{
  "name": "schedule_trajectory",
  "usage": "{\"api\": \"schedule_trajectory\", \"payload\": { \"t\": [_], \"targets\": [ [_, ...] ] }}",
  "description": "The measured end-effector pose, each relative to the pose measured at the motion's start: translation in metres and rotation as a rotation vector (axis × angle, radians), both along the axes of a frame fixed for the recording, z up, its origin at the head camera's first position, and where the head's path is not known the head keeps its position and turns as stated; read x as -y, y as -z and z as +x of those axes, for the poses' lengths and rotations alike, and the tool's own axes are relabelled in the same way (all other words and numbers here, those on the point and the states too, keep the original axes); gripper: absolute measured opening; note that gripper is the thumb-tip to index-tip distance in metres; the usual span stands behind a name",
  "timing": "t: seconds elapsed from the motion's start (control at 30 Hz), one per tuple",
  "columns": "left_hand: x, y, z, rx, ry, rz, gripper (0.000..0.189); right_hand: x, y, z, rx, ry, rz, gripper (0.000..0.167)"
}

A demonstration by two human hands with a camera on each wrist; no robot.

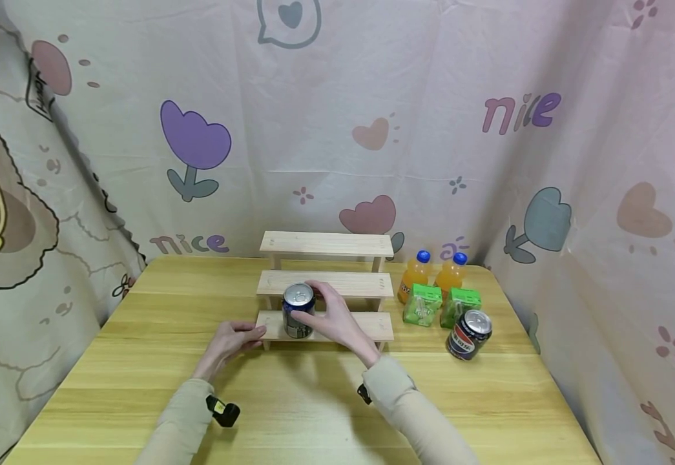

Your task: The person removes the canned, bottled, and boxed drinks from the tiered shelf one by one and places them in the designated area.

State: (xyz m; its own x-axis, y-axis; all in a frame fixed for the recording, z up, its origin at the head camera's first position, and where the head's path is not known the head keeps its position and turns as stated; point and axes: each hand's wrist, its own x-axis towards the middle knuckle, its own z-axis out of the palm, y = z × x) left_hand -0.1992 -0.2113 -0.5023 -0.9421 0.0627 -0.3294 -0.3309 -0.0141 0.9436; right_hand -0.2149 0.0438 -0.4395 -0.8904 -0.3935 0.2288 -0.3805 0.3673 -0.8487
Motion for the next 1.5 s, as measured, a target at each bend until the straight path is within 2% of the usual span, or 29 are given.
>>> {"api": "schedule_trajectory", "payload": {
  "t": [0.2, 0.43, 0.7, 0.93, 1.33, 1.5],
  "targets": [
    [0.000, 0.000, -0.001, 0.001, -0.004, 0.002, 0.044, 0.006, 0.002, -0.005, 0.025, -0.020, -0.038, 0.071],
    [0.000, 0.000, -0.001, -0.009, 0.000, 0.010, 0.042, 0.011, 0.003, -0.008, -0.007, -0.005, 0.006, 0.073],
    [0.001, 0.002, -0.001, -0.020, 0.003, 0.026, 0.041, 0.012, 0.003, -0.006, -0.006, 0.022, 0.006, 0.072],
    [0.000, 0.002, 0.000, -0.008, -0.019, 0.045, 0.042, 0.013, 0.002, -0.006, -0.014, 0.031, 0.021, 0.071],
    [0.000, 0.001, 0.001, 0.005, -0.012, -0.006, 0.048, 0.012, -0.001, -0.003, -0.038, 0.018, 0.010, 0.070],
    [0.000, 0.001, 0.000, -0.001, -0.013, 0.014, 0.045, 0.010, -0.003, -0.001, -0.025, 0.029, -0.006, 0.070]
  ]
}}
